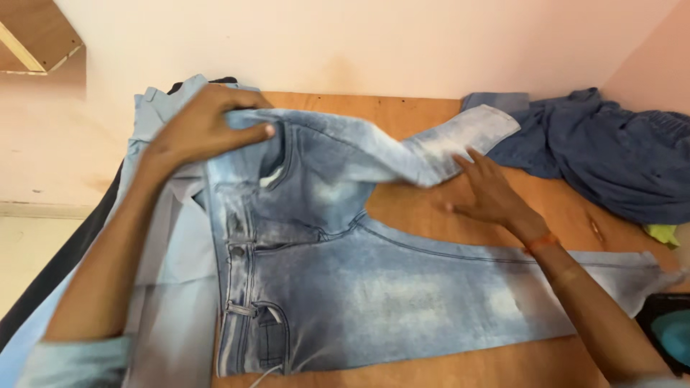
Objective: The person irons a pair of light blue jeans on a wooden table. They smooth the fabric with one hand while moving a teal iron with the other, covering the front and back sections of the jeans.
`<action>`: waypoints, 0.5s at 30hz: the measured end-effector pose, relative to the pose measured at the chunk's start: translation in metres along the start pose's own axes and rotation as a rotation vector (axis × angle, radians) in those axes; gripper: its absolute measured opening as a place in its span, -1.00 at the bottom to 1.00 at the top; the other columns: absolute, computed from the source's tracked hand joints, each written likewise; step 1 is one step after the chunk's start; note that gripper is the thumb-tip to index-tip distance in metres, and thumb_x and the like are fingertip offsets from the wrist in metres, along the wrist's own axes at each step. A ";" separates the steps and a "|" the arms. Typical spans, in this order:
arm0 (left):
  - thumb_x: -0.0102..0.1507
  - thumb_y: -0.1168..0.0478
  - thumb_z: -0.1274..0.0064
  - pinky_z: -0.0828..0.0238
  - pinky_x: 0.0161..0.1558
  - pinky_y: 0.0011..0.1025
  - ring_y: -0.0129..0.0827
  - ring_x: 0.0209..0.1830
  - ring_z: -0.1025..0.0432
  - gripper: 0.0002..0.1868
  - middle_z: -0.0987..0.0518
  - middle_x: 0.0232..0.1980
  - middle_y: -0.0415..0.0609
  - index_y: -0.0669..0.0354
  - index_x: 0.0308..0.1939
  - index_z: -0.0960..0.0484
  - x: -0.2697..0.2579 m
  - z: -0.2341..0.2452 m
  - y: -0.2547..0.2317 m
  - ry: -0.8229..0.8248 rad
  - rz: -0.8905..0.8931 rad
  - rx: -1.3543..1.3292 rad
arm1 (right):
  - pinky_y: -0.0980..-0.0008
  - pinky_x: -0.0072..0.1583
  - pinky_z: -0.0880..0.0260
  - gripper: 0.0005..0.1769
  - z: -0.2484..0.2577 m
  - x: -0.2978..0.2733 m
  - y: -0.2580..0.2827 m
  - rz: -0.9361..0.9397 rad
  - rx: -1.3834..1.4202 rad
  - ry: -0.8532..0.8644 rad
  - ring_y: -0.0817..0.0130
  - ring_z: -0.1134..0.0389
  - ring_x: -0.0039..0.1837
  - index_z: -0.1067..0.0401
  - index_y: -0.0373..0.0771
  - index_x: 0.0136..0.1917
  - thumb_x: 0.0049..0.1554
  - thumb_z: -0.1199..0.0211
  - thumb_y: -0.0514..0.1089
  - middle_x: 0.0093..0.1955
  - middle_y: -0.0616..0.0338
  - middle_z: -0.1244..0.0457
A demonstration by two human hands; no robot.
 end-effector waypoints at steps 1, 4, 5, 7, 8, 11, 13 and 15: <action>0.21 -0.01 -0.24 -0.44 -0.08 -0.29 -0.26 -0.22 -0.54 -0.62 -0.67 -0.24 0.00 0.23 -0.12 -0.70 -0.008 0.013 -0.021 -0.005 0.062 0.002 | -0.16 0.41 0.02 0.11 -0.012 0.017 -0.002 0.065 0.006 -0.044 -0.27 0.09 0.52 -0.17 -0.29 0.50 -0.14 -0.47 0.26 0.54 -0.17 0.14; 0.10 0.01 -0.34 -0.44 -0.15 -0.34 -0.34 -0.29 -0.52 -0.62 -0.67 -0.32 -0.06 0.21 -0.17 -0.72 -0.024 0.032 -0.057 0.020 0.188 -0.053 | -0.39 0.44 0.24 -0.30 -0.047 0.042 -0.011 0.143 -0.074 -0.045 -0.29 0.03 0.60 -0.37 -0.25 0.27 -0.05 -0.51 0.06 0.52 -0.15 -0.05; 0.08 0.02 -0.36 -0.44 -0.15 -0.35 -0.35 -0.29 -0.51 -0.63 -0.68 -0.33 -0.07 0.20 -0.20 -0.74 -0.029 0.031 -0.059 0.039 0.226 -0.087 | -0.29 0.52 0.17 -0.41 -0.055 0.048 -0.020 0.095 -0.023 -0.062 -0.14 -0.10 0.54 -0.41 -0.22 0.28 0.00 -0.43 -0.06 0.45 -0.05 -0.16; 0.16 0.07 -0.33 -0.45 -0.04 -0.33 -0.37 -0.15 -0.51 -0.67 -0.67 -0.17 -0.07 0.24 -0.15 -0.68 -0.033 0.029 -0.058 -0.017 0.085 -0.017 | -0.08 0.69 0.03 -0.54 -0.058 0.059 -0.038 0.001 0.077 -0.100 0.18 -0.36 0.42 -0.47 -0.17 0.29 0.09 -0.26 -0.28 0.31 0.17 -0.38; 0.20 0.10 -0.32 -0.45 0.01 -0.32 -0.38 -0.07 -0.51 -0.68 -0.66 -0.09 -0.07 0.25 -0.13 -0.66 -0.038 0.029 -0.055 -0.045 0.013 0.020 | -0.01 0.53 -0.12 -0.57 -0.047 0.060 -0.044 0.063 0.092 -0.247 0.09 -0.37 0.35 -0.46 -0.24 0.24 0.08 -0.27 -0.31 0.25 0.05 -0.37; 0.19 0.03 -0.20 -0.59 -0.07 -0.30 -0.39 -0.02 -0.56 -0.56 -0.62 0.24 -0.19 0.09 0.11 -0.65 -0.066 0.027 -0.031 0.042 0.228 -0.145 | 0.27 0.05 -0.40 -0.74 0.015 0.027 -0.064 -0.060 0.250 -0.492 0.28 -0.41 -0.02 -0.48 -0.36 0.15 0.21 -0.15 -0.46 -0.02 -0.03 -0.37; 0.14 0.12 -0.32 -0.33 0.10 -0.03 -0.03 0.20 -0.48 -0.64 -0.66 0.19 0.12 0.17 -0.02 -0.75 -0.107 0.029 -0.033 0.191 0.004 -0.111 | 0.43 0.01 -0.34 -0.74 0.068 -0.030 -0.078 -0.178 0.490 -0.344 0.57 -0.30 -0.06 -0.46 -0.35 0.13 0.17 -0.10 -0.40 -0.09 0.17 -0.32; 0.17 0.03 -0.34 -0.53 -0.03 -0.25 -0.34 -0.07 -0.53 -0.76 -0.73 -0.09 -0.22 -0.06 -0.12 -0.82 -0.148 0.008 -0.041 0.666 0.139 -0.475 | 0.32 0.00 -0.21 -0.92 0.101 -0.109 -0.079 -0.211 0.519 0.172 0.39 -0.18 -0.02 -0.42 -0.36 0.01 0.21 -0.21 -0.36 -0.10 0.06 -0.21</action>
Point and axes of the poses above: each hand's wrist, its own x-axis towards the middle knuckle, its own z-axis out of the back of the hand, y = z × x, the point moved 2 cm from there along x, towards the middle knuckle
